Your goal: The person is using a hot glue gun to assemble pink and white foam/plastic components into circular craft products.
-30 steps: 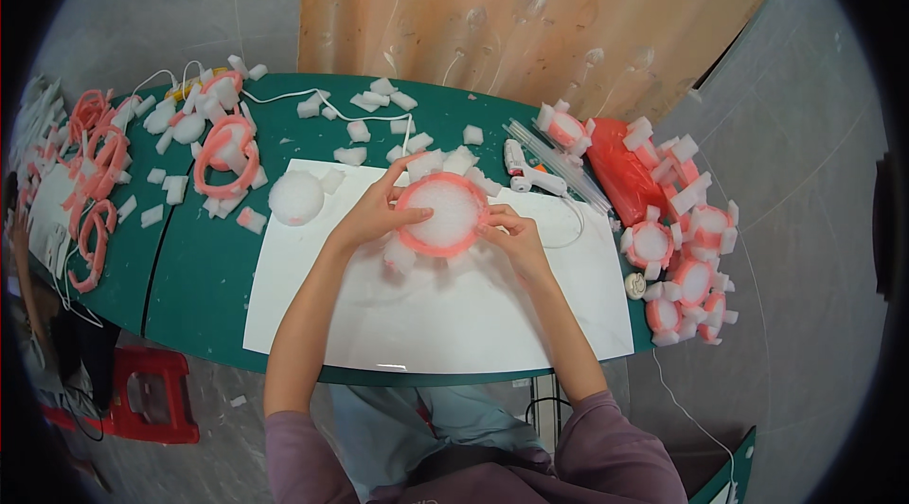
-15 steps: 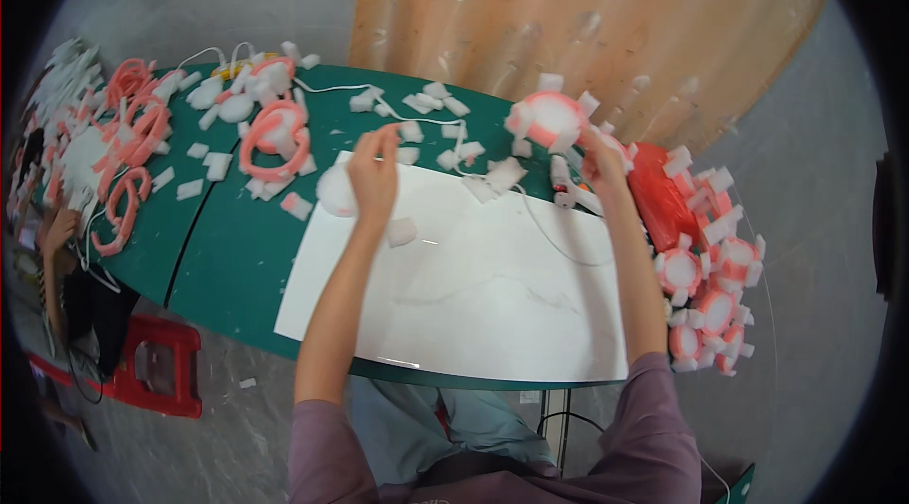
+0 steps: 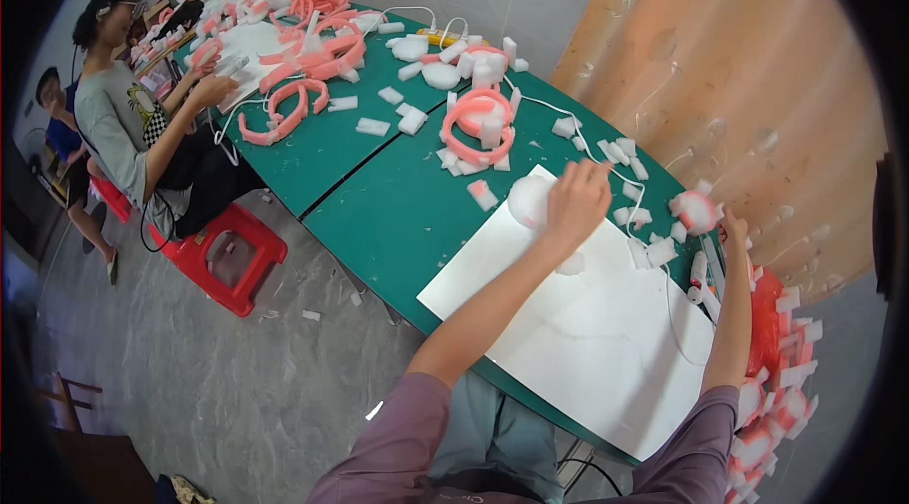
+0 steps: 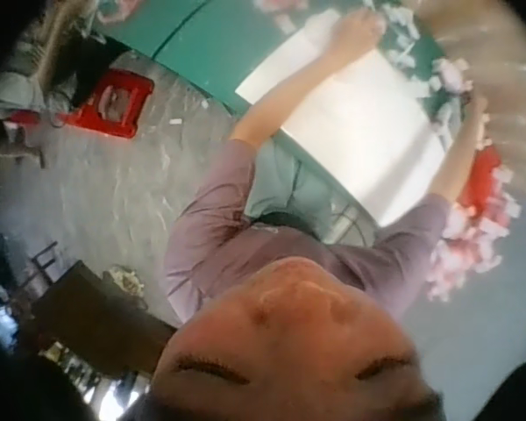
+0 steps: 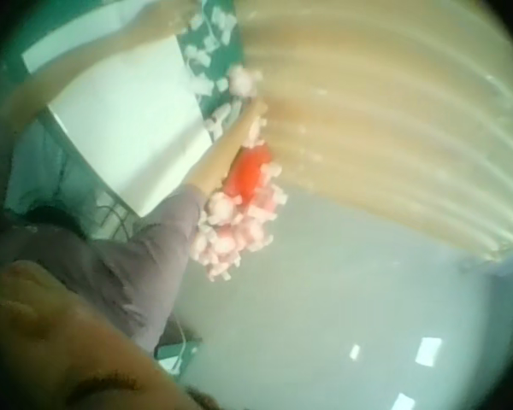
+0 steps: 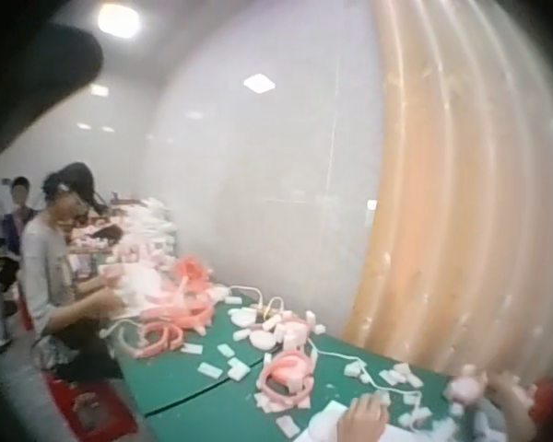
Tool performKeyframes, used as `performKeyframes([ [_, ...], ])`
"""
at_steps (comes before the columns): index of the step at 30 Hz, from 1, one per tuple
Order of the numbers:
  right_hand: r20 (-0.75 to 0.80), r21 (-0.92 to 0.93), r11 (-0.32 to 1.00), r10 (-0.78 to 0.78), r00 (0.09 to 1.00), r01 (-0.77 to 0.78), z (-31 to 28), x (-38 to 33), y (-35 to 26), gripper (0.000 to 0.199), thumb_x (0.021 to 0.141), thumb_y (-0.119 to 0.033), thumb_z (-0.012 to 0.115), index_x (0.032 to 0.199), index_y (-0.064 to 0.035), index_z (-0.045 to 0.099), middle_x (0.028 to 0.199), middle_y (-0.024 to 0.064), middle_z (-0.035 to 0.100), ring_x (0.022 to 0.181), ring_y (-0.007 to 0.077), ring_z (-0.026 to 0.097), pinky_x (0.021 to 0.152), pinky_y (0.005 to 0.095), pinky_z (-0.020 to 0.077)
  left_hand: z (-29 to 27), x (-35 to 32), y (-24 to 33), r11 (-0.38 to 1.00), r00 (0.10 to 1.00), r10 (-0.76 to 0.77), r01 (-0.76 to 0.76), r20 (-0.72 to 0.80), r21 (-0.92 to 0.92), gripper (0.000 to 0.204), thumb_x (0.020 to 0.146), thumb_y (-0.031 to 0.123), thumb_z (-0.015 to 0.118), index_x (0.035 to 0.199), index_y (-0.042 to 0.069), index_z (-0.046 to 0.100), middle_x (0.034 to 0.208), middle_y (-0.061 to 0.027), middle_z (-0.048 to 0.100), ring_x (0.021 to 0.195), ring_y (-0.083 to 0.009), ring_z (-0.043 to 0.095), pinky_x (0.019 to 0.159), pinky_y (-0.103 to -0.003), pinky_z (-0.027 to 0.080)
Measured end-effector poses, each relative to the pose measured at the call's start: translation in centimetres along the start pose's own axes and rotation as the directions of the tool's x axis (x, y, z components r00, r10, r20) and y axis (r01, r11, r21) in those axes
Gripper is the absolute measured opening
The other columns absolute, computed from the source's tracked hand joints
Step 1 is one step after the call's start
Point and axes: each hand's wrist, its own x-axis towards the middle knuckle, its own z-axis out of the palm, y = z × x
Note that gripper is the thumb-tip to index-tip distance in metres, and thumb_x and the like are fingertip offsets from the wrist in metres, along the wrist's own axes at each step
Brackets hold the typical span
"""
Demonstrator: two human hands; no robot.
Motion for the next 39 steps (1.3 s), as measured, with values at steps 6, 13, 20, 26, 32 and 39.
performKeyframes([
  [6, -0.009, -0.591, 0.593, -0.683, 0.731, 0.547, -0.8, -1.8, -1.2, 0.023, 0.069, -0.021, 0.061, 0.07, 0.0021, 0.061, 0.059, 0.0169, 0.059, 0.051, 0.0247, 0.058, 0.05, 0.0327, 0.0451, -0.8, 2.5, -3.3, 0.985, 0.978, -0.141, 0.154, -0.155, 0.075, 0.03, 0.07, 0.012, 0.056, 0.1, 0.007, 0.054, 0.093, -0.0086, 0.049, 0.089, -0.0261, 0.047, 0.074, -0.038, 0.039],
  [13, 0.149, -0.276, 0.403, -0.879, 0.453, 0.872, -2.3, -17.3, -6.3, 0.021, 0.081, -0.016, 0.055, 0.075, 0.0032, 0.061, 0.051, 0.0085, 0.049, 0.044, 0.0107, 0.047, 0.043, 0.0265, 0.035, -6.6, 5.5, -12.7, 0.689, 0.978, -0.152, 0.209, -0.144, 0.694, 0.073, 0.067, 0.03, 0.062, 0.129, 0.009, 0.028, 0.112, -0.0228, 0.043, 0.104, -0.0379, 0.043, 0.084, -0.047, 0.036],
  [20, 0.269, -0.202, 0.449, -0.829, 0.491, 0.87, -3.1, -28.7, -4.4, 0.025, 0.08, -0.014, 0.057, 0.063, 0.004, 0.053, 0.044, 0.0104, 0.036, 0.039, 0.0133, 0.028, 0.039, 0.0309, 0.0224, -10.6, 9.1, -18.6, 0.845, 0.775, -0.502, 0.343, 0.384, 0.41, 0.099, 0.058, 0.043, 0.072, 0.132, 0.012, 0.015, 0.112, -0.0246, 0.049, 0.095, -0.0393, 0.052, 0.072, -0.044, 0.046],
  [26, 0.368, -0.158, 0.594, -0.706, 0.605, 0.789, -3.0, -28.7, -1.1, 0.022, 0.08, -0.013, 0.056, 0.066, 0.0034, 0.06, 0.042, 0.0065, 0.039, 0.037, 0.0097, 0.03, 0.038, 0.0271, 0.0224, -11.3, 9.4, -17.5, 0.714, 0.557, -0.685, 0.643, 0.47, 0.278, 0.087, 0.061, 0.031, 0.072, 0.132, 0.018, 0.024, 0.095, -0.0097, 0.059, 0.079, -0.0222, 0.058, 0.06, -0.031, 0.047],
  [32, 0.355, -0.146, 0.646, -0.673, 0.649, 0.75, -4.0, -27.4, 1.8, 0.023, 0.08, -0.014, 0.056, 0.065, 0.0034, 0.06, 0.041, 0.0045, 0.041, 0.038, 0.0075, 0.03, 0.038, 0.0262, 0.0218, -14.6, 10.7, -19.0, 0.728, 0.496, -0.628, 0.646, 0.6, 0.229, 0.042, 0.069, 0.025, 0.067, 0.109, 0.016, 0.056, 0.08, -0.0011, 0.06, 0.066, -0.0092, 0.056, 0.048, -0.022, 0.041],
  [39, 0.344, -0.144, 0.704, -0.623, 0.703, 0.695, -5.1, -26.9, 3.6, 0.024, 0.081, -0.013, 0.056, 0.065, 0.0032, 0.061, 0.041, 0.0022, 0.043, 0.036, 0.0051, 0.038, 0.037, 0.0227, 0.0245, -20.5, 11.7, -19.7, 0.705, 0.652, -0.709, 0.647, 0.268, 0.29, 0.037, 0.075, 0.035, 0.059, 0.107, 0.015, 0.059, 0.085, 0.0003, 0.06, 0.069, -0.0079, 0.054, 0.053, -0.02, 0.041],
])
